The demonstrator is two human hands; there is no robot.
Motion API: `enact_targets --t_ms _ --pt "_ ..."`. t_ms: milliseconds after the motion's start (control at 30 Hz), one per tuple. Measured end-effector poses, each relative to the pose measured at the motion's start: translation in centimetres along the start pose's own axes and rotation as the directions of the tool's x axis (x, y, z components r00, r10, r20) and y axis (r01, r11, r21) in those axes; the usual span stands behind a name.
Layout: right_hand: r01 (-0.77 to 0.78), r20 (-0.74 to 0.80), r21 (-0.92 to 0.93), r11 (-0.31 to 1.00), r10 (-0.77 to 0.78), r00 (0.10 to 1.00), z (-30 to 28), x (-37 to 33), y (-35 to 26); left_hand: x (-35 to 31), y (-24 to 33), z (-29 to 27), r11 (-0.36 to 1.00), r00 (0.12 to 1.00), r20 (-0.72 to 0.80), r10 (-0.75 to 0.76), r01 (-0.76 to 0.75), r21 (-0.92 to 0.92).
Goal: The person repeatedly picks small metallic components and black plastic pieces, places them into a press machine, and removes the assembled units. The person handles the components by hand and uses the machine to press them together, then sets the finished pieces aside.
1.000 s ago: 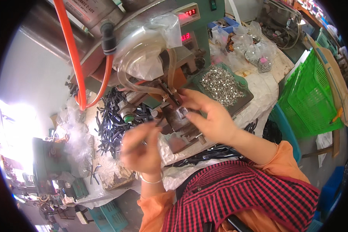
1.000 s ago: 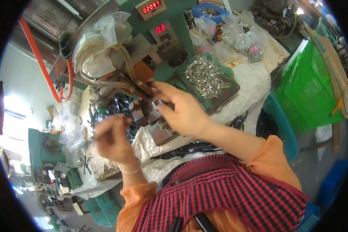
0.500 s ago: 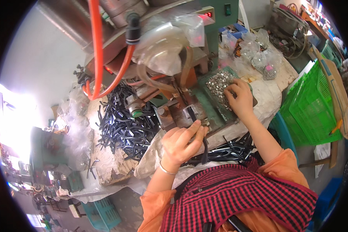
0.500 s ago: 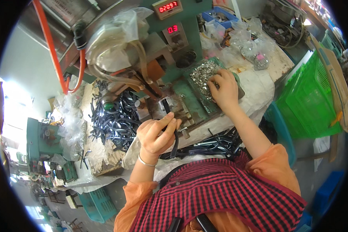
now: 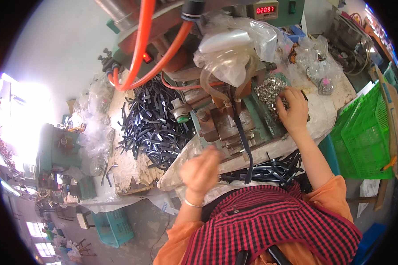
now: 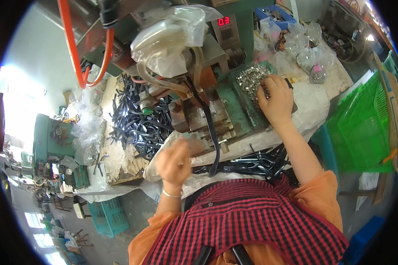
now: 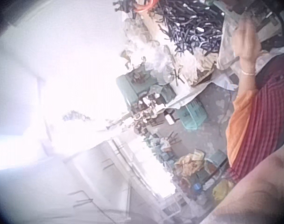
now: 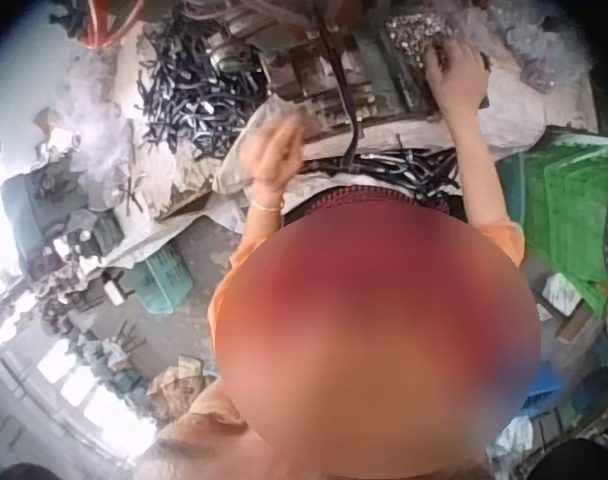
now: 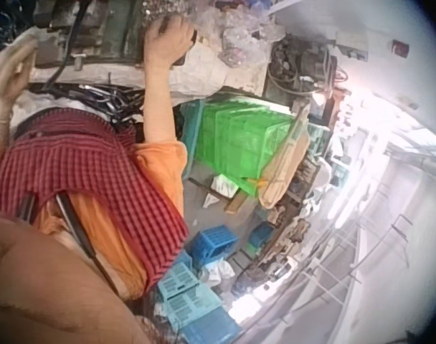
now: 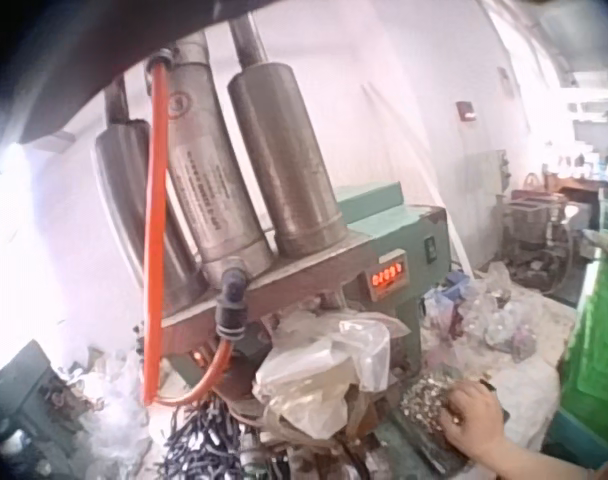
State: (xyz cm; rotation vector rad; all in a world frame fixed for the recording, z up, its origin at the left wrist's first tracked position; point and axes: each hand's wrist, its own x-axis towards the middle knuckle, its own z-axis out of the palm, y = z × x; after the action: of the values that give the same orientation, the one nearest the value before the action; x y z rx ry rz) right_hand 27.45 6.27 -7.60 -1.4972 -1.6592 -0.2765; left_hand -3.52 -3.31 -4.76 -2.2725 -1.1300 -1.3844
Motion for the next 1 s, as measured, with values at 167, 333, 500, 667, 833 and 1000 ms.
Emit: enact_targets --t_ms 167,333,500,667,833,1000 --pt "-0.066 0.023 0.061 0.996 0.065 0.998 0.5 0.3 0.9 -1.0 -6.6 -5.1 0.752 0.721 -0.278 -0.635 0.660 -0.008" --pt "-0.138 0.012 0.154 0.978 0.138 0.990 1.4 0.5 -0.3 -4.0 -15.4 -6.3 0.553 0.649 -0.232 -0.724 0.748 0.366" --pt "-0.184 -0.006 0.285 0.941 0.194 0.981 0.0 -0.4 -0.4 -7.3 -20.6 -2.4 0.111 0.289 -0.249 -0.924 0.828 0.549" --pt "-0.421 0.078 0.449 0.788 0.435 0.897 -2.8 -2.9 0.5 -8.5 -21.7 -3.3 0.261 0.249 -0.137 -0.959 0.962 -0.079" --pt "-0.505 0.259 0.594 0.626 0.446 0.857 -3.7 -2.2 -2.4 -3.7 -16.6 -2.9 0.469 0.458 -0.135 -0.879 0.775 -0.424" --pt "-0.233 0.195 0.672 0.703 0.136 0.971 -3.0 2.0 -9.4 -0.7 -12.5 -0.3 0.492 0.571 -0.007 -0.821 0.701 -0.516"
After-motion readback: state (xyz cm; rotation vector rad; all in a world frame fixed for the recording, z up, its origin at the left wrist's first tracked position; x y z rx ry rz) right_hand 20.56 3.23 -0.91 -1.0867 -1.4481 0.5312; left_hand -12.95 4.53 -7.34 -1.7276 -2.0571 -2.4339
